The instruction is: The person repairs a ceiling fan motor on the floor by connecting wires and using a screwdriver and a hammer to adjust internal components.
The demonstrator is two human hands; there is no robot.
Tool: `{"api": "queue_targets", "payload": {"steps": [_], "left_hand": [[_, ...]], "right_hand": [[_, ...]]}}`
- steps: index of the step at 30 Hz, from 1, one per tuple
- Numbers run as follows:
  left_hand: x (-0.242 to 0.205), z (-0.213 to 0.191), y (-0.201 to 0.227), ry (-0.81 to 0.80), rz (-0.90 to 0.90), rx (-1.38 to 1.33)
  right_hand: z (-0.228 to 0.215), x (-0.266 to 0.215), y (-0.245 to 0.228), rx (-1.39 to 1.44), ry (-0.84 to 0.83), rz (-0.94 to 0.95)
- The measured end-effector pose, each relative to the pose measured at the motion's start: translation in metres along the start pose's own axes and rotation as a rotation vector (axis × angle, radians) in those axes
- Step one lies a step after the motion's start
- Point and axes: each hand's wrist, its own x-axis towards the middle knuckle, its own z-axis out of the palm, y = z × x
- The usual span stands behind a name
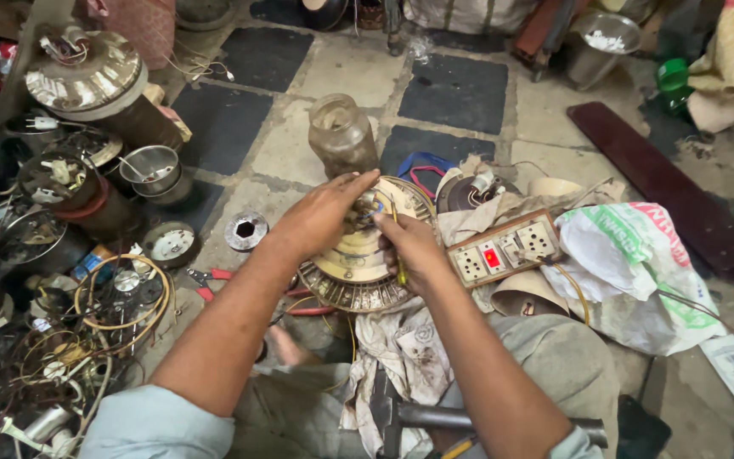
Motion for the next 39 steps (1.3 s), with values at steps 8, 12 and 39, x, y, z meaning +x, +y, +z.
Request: {"api": "queue_targets", "payload": {"steps": [8, 12, 39], "left_hand": [[0.001, -0.003, 0.004, -0.029, -0.007, 0.008], [0.001, -0.003, 0.005, -0.057, -0.049, 0.033], [-0.018, 0.000, 0.015, 0.144, -0.106, -0.033]], "right_hand": [[0.014, 0.017, -0.002, -0.012, 0.076, 0.037], [0.014, 0.020, -0.001, 0.048, 0.085, 0.092], [-0.007, -0.024, 0.007, 0.122, 0.141, 0.007]]}}
